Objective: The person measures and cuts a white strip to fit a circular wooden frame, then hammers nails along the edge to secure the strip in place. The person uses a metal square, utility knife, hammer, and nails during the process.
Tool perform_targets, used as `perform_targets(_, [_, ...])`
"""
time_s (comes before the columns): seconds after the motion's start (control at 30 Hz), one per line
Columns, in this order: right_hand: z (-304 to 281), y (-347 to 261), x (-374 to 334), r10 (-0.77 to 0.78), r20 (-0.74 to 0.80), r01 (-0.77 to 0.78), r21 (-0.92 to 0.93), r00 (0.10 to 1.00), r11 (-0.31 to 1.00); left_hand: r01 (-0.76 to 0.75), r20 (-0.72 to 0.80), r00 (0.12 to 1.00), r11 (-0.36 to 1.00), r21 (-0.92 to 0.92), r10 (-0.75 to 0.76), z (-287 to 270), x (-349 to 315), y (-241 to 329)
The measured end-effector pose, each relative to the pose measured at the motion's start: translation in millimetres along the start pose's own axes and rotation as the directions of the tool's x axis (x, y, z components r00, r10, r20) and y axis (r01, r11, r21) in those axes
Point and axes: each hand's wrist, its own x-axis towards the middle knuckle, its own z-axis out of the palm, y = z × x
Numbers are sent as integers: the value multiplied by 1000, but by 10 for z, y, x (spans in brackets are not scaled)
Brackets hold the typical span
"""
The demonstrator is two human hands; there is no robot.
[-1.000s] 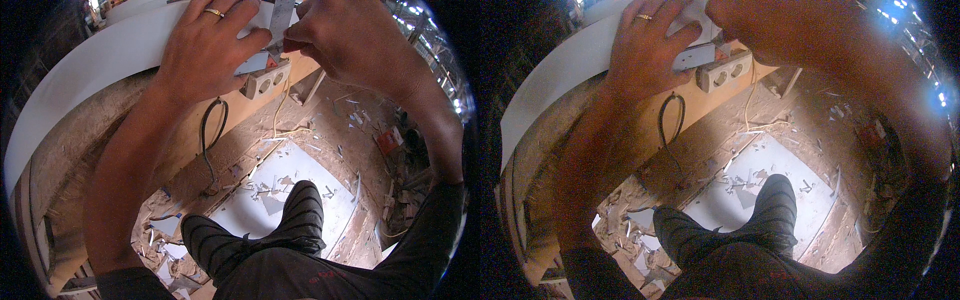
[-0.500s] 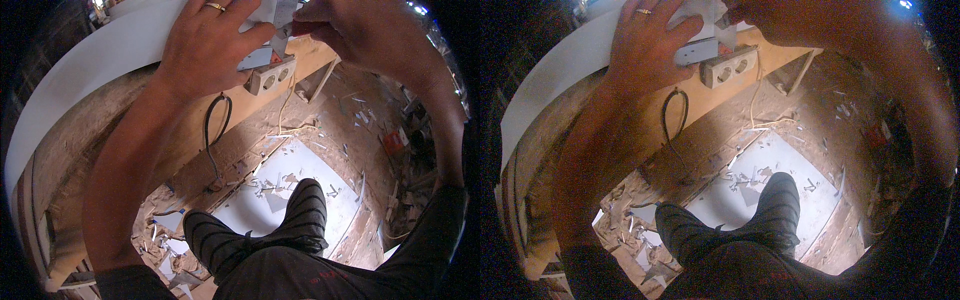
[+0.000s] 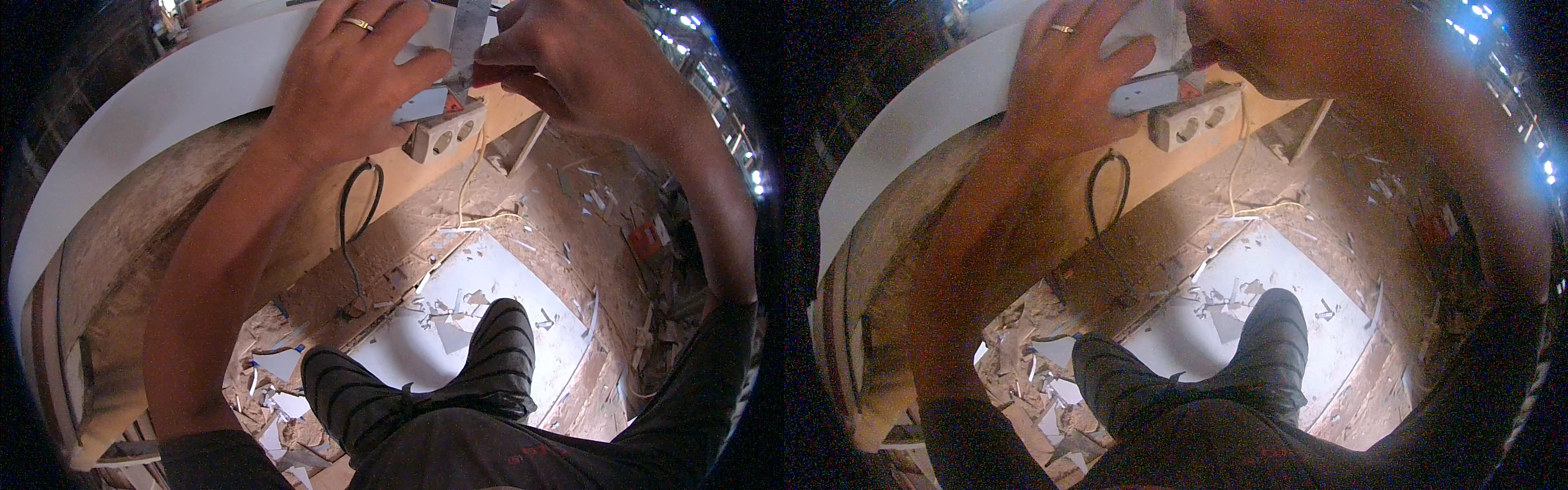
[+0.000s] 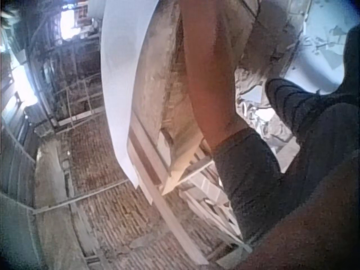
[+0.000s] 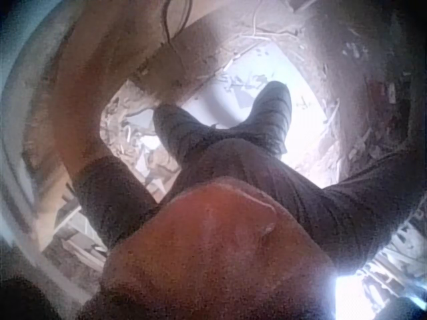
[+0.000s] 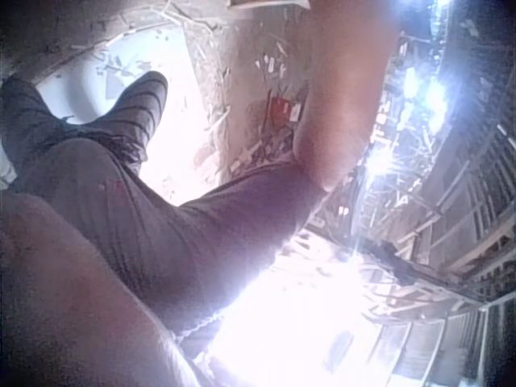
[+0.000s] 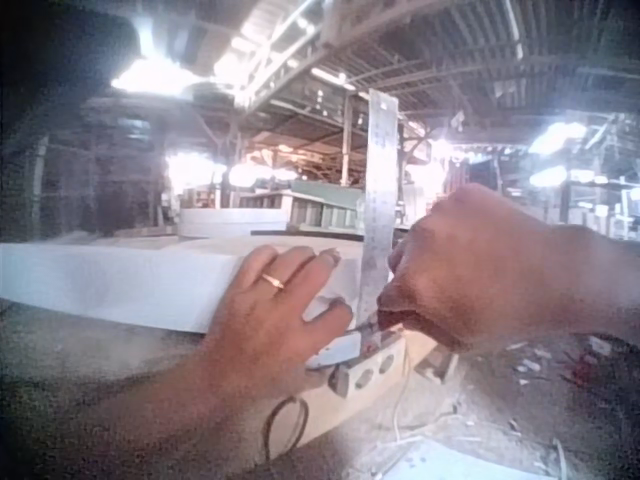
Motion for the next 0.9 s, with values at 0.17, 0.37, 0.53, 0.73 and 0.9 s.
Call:
perform_targets(0.17, [-36, 19, 39, 57, 122, -59, 14, 991, 998, -5, -7, 1000, 1000, -17, 5, 18, 2, 3])
perform_targets(0.37, [-400, -44, 196, 122, 285, -185, 204, 951, 961, -24, -29, 999, 998, 61, 26, 30, 6, 32])
perform_targets(0.53, [-341, -22, 259, 76, 326, -101, 63, 942, 993, -7, -40, 999, 1000, -2, 6, 31, 8, 18])
perform_targets(0.73, [-447, 36, 377, 3, 357, -105, 266, 934, 958, -31, 0, 1000, 998, -56, 31, 53, -63, -64])
perform_targets(0.9, [-422, 3, 354, 61, 344, -108, 119, 937, 987, -47, -74, 996, 999, -14, 46, 38, 15, -38])
